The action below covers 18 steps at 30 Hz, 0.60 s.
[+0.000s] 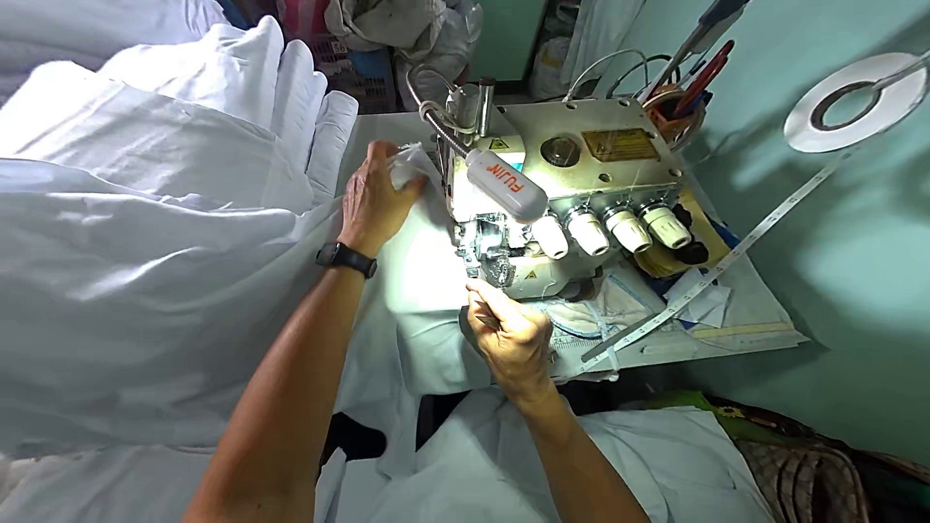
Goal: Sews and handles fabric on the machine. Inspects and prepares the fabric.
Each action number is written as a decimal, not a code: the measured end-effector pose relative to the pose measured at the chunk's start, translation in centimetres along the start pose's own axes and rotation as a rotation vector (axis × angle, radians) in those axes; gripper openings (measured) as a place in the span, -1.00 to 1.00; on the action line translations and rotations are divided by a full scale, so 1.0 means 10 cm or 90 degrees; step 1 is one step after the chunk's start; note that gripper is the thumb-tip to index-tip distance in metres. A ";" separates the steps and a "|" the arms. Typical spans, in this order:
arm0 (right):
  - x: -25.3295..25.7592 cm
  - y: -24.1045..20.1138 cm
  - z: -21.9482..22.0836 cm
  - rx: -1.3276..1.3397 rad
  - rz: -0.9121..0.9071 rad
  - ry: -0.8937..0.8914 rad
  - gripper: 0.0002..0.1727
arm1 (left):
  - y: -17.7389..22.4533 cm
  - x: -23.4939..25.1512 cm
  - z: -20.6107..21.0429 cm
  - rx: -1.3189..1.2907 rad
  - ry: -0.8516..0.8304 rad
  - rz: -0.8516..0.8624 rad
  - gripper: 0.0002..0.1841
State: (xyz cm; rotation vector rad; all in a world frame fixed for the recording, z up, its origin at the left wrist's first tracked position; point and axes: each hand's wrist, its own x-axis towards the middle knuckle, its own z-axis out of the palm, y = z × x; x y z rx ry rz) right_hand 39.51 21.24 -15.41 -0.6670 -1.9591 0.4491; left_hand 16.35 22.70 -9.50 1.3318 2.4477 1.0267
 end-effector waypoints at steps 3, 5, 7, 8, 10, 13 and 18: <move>-0.24 0.07 -0.06 0.125 -0.030 0.023 -0.76 | -0.07 -0.05 -0.07 -0.093 0.063 -0.057 -0.34; -0.44 0.21 -0.14 0.116 -0.034 0.007 -0.73 | 0.01 -0.24 -0.25 -0.162 0.097 -0.056 -0.33; -0.65 0.42 -0.19 0.026 -0.027 -0.048 -0.76 | 0.10 -0.56 -0.47 -0.165 0.109 0.032 -0.29; -0.73 0.51 -0.19 -0.022 -0.025 -0.081 -0.78 | 0.11 -0.75 -0.55 -0.143 0.114 0.112 -0.30; -0.74 0.57 -0.19 -0.054 -0.017 -0.112 -0.78 | 0.12 -1.11 -0.68 -0.081 0.112 0.276 -0.43; -0.65 0.46 -0.20 0.066 0.062 -0.105 -0.65 | 0.05 -1.67 -0.73 0.012 0.077 0.437 -0.77; -0.44 -0.19 -0.28 0.123 -0.085 -0.165 -0.25 | -0.23 -2.35 -0.64 0.053 0.095 0.441 -0.84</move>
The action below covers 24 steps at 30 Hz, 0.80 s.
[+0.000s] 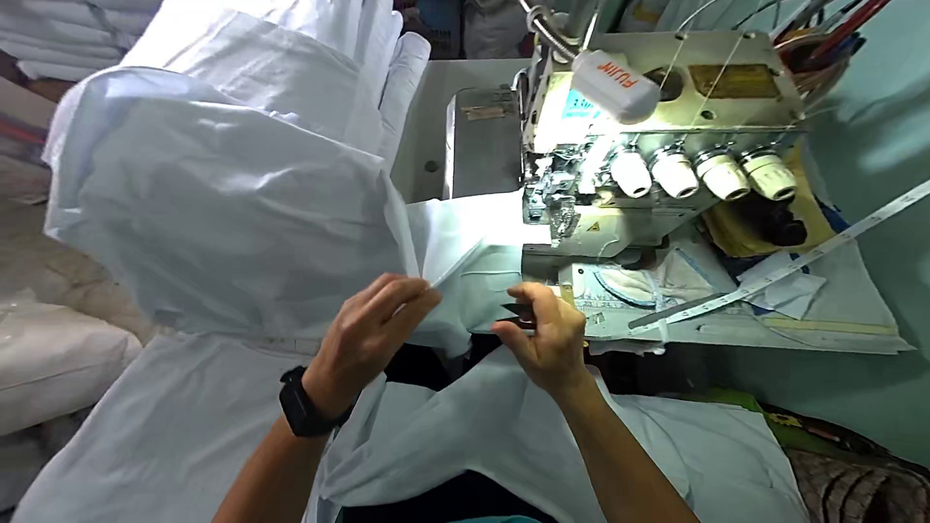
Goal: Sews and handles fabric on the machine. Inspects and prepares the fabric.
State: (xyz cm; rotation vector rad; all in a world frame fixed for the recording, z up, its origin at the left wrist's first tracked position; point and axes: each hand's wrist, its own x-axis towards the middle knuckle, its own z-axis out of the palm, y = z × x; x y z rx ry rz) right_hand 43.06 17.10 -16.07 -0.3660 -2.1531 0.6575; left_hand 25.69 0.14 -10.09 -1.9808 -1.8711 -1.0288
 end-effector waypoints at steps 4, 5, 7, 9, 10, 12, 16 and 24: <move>0.08 -0.24 0.13 -0.003 -0.140 0.009 -0.66 | 0.25 -0.26 -0.04 0.037 0.088 -0.055 -0.89; 0.09 -0.28 0.15 -0.022 -0.163 0.019 -0.71 | 0.30 -0.30 -0.04 0.035 0.105 -0.065 -0.89; 0.12 -0.38 0.20 -0.049 -0.194 0.029 -0.75 | 0.40 -0.32 -0.02 0.018 0.128 -0.079 -0.90; 0.13 -0.45 0.24 -0.028 -0.207 0.020 -0.76 | 0.50 -0.32 0.02 -0.016 0.141 -0.096 -0.92; 0.14 -0.46 0.24 0.001 -0.200 0.014 -0.76 | 0.55 -0.32 0.04 -0.039 0.134 -0.121 -0.91; 0.17 -0.42 0.15 0.060 -0.134 -0.009 -0.76 | 0.68 -0.34 0.05 -0.093 0.018 -0.224 -0.87; 0.13 0.09 -0.07 0.111 0.112 -0.007 -0.73 | 0.80 -0.25 0.32 -0.160 -0.345 -0.325 -0.59; -0.13 0.82 -0.08 0.189 0.365 0.175 -0.79 | -0.04 0.74 0.73 0.026 -0.162 -0.264 -0.42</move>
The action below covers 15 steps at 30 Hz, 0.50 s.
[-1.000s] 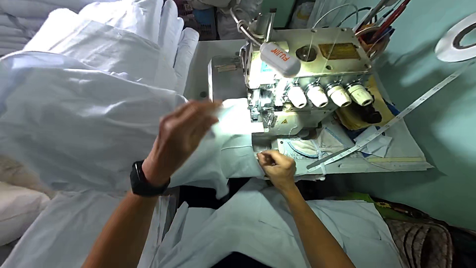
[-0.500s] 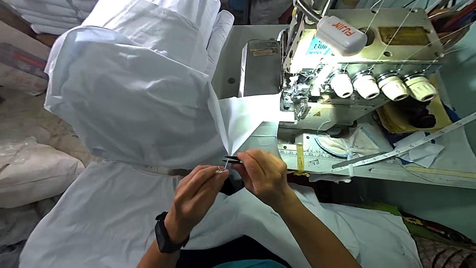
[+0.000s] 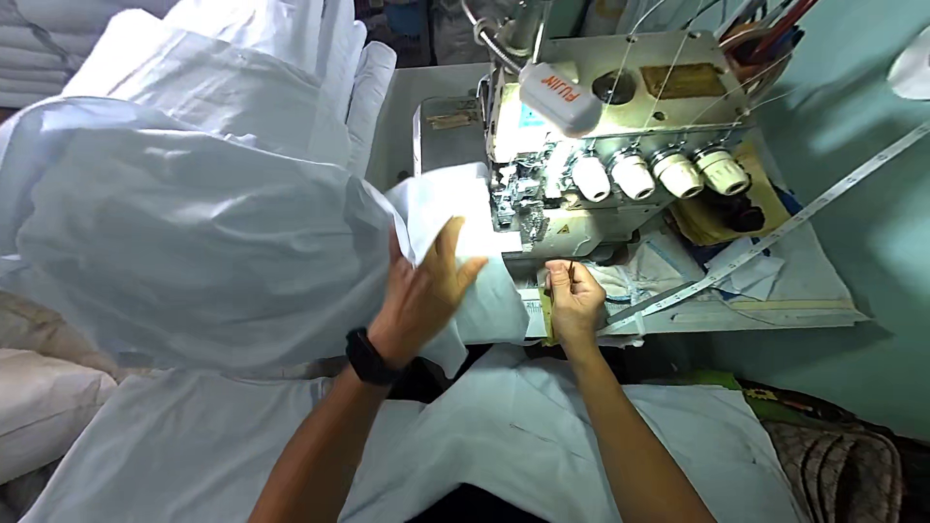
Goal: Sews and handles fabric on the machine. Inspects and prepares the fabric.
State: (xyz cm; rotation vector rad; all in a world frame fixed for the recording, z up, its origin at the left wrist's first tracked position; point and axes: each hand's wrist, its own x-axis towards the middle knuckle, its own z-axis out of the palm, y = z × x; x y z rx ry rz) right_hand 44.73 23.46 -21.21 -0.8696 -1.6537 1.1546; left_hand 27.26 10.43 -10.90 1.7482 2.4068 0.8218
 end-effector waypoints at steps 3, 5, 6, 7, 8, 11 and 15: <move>0.01 0.00 0.03 0.053 0.021 0.040 -0.77 | -0.29 0.59 -0.10 -0.020 -0.011 -0.009 -0.40; 0.00 0.01 0.04 0.056 0.019 0.052 -0.77 | -0.43 0.85 -0.13 0.002 0.051 -0.017 -0.52; 0.00 0.01 0.04 0.057 0.023 0.056 -0.77 | -0.44 0.91 -0.12 0.033 0.104 -0.014 -0.61; 0.00 0.01 0.03 0.062 0.028 0.058 -0.77 | -0.42 0.91 -0.11 0.068 0.162 0.004 -0.70; -0.01 0.01 0.03 0.073 0.033 0.060 -0.76 | -0.37 0.85 -0.10 0.102 0.208 0.043 -0.78; 0.02 0.00 0.01 0.115 0.055 0.049 -0.74 | -0.10 0.35 -0.15 0.137 0.181 0.227 -0.78; -0.15 -0.24 0.02 0.055 -0.013 -0.060 -0.71 | 0.00 -0.33 -0.07 0.113 -0.132 0.268 -0.87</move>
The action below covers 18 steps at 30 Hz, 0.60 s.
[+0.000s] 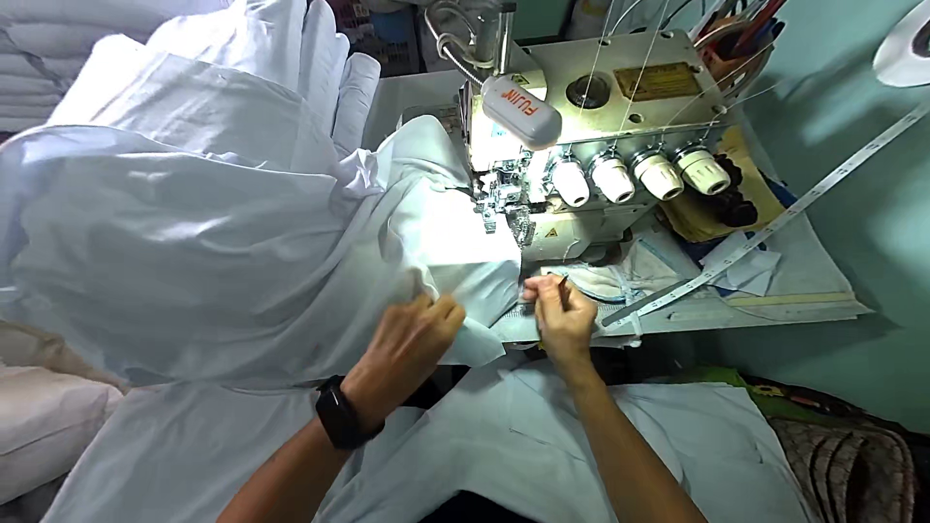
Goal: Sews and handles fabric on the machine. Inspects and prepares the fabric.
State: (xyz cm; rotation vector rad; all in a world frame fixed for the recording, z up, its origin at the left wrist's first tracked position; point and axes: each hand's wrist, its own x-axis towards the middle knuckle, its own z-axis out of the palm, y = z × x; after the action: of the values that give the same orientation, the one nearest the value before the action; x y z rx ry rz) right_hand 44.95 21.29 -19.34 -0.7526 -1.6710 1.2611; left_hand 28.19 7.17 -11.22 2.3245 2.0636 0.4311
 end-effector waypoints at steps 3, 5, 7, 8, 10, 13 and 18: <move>-0.26 -0.26 0.25 0.053 0.001 -0.165 -0.68 | -0.09 -0.29 0.07 -0.105 0.157 0.064 -0.83; -0.36 -0.42 0.39 0.285 0.258 -0.316 -0.54 | -0.08 -0.36 0.04 -0.210 0.257 0.095 -0.86; -0.34 -0.50 0.46 0.564 0.517 -0.371 -0.53 | -0.08 -0.41 0.03 -0.217 0.260 0.105 -0.86; -0.30 -0.58 0.48 0.602 0.552 -0.310 -0.69 | -0.09 -0.41 0.03 -0.217 0.255 0.108 -0.81; -0.16 -0.68 0.44 0.525 0.432 -0.180 -0.83 | -0.09 -0.36 -0.04 -0.247 0.263 0.080 -0.73; 0.01 -0.61 0.28 0.319 0.115 -0.197 -0.89 | -0.10 -0.12 -0.32 -0.257 0.249 -0.009 -0.70; 0.05 -0.60 0.17 0.087 -0.170 -0.240 -0.79 | -0.09 0.32 -0.38 -0.278 0.111 -0.005 -0.76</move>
State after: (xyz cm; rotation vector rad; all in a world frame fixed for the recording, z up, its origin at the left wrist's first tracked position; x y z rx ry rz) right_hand 43.41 19.20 -13.60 -0.2045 -1.8850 1.3652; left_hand 26.80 9.69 -7.07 2.0792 1.8054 1.0015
